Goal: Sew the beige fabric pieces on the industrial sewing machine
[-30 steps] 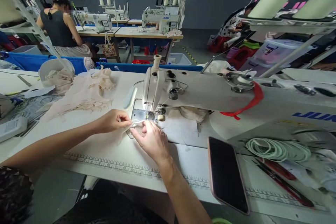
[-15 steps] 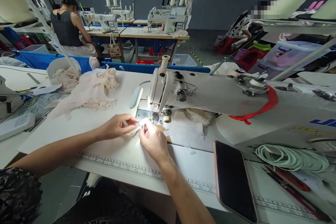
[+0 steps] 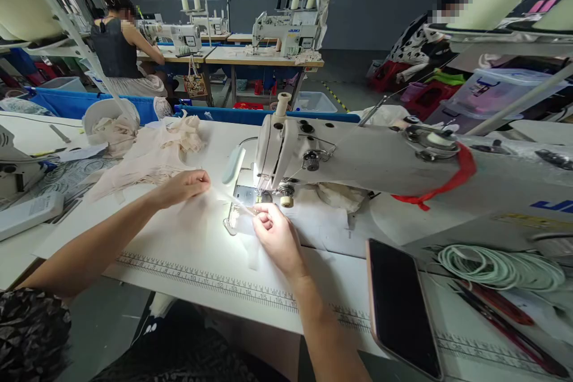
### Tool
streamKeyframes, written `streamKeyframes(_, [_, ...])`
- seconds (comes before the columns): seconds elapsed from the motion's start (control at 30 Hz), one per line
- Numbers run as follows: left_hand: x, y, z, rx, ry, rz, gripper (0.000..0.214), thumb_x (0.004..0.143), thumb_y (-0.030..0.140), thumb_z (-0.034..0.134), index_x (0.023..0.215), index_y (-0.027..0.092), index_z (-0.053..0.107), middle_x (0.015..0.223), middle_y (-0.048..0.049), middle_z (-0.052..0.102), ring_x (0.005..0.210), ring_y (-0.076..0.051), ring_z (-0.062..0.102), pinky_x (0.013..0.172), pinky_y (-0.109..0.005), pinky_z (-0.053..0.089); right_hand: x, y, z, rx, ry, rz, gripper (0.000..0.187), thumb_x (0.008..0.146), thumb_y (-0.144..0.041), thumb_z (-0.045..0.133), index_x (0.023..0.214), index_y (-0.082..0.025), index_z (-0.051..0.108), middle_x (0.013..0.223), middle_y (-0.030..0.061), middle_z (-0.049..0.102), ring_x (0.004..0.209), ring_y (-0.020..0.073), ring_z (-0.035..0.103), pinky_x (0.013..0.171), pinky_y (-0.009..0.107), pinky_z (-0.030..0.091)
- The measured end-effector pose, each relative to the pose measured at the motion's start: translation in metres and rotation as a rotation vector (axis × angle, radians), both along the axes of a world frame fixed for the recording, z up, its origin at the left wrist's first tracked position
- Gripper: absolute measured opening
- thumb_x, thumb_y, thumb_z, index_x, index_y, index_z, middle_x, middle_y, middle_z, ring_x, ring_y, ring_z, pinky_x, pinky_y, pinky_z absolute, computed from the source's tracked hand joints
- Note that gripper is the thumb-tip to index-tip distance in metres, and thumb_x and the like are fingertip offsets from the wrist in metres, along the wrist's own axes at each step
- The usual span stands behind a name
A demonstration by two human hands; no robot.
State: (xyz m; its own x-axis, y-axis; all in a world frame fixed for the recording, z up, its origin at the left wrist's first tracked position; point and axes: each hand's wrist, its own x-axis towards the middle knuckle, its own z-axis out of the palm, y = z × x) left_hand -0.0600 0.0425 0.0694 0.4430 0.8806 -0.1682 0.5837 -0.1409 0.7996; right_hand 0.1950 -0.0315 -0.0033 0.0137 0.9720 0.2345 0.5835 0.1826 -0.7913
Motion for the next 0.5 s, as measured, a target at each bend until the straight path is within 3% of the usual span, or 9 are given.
streamKeyframes(0.07, [-0.01,0.009,0.004,-0.081,0.014,0.05,0.019,0.087,0.038,0.052,0.083,0.02,0.055,0.057,0.0048,0.053,0.049,-0.014,0.049,0.048,-0.024,0.03,0.002,0.0,0.002,-0.07,0.083,0.03,0.019,0.088,-0.038,0.056,0.097,-0.023,0.065,0.076,0.0056,0.073,0.069,0.0232,0.069,0.063,0.037,0.058])
streamKeyframes(0.13, [-0.017,0.014,0.003,-0.068,0.079,0.041,0.018,0.085,0.038,0.053,0.081,0.02,0.055,0.055,0.0056,0.051,0.048,-0.013,0.047,0.05,-0.024,0.031,0.001,-0.001,0.005,-0.05,0.023,0.025,0.015,0.089,-0.038,0.056,0.09,-0.025,0.064,0.084,0.0075,0.076,0.077,0.0246,0.07,0.068,0.038,0.055])
streamKeyframes(0.3, [-0.028,0.017,-0.004,0.205,0.478,-0.06,0.012,0.081,0.025,0.057,0.071,0.02,0.056,0.073,-0.0002,0.066,0.069,-0.018,0.059,0.062,-0.026,0.035,-0.002,-0.004,0.006,0.143,-0.42,-0.074,0.025,0.095,-0.03,0.046,0.081,-0.026,0.066,0.088,0.0089,0.073,0.072,0.0234,0.064,0.062,0.036,0.044])
streamKeyframes(0.5, [-0.037,0.006,0.004,0.335,0.838,-0.11,0.008,0.09,0.024,0.058,0.087,0.02,0.064,0.094,-0.0048,0.074,0.091,-0.025,0.067,0.071,-0.029,0.042,0.023,-0.007,0.007,0.214,-0.53,-0.179,0.028,0.095,-0.028,0.046,0.093,-0.024,0.073,0.096,0.011,0.076,0.075,0.0246,0.067,0.063,0.036,0.045])
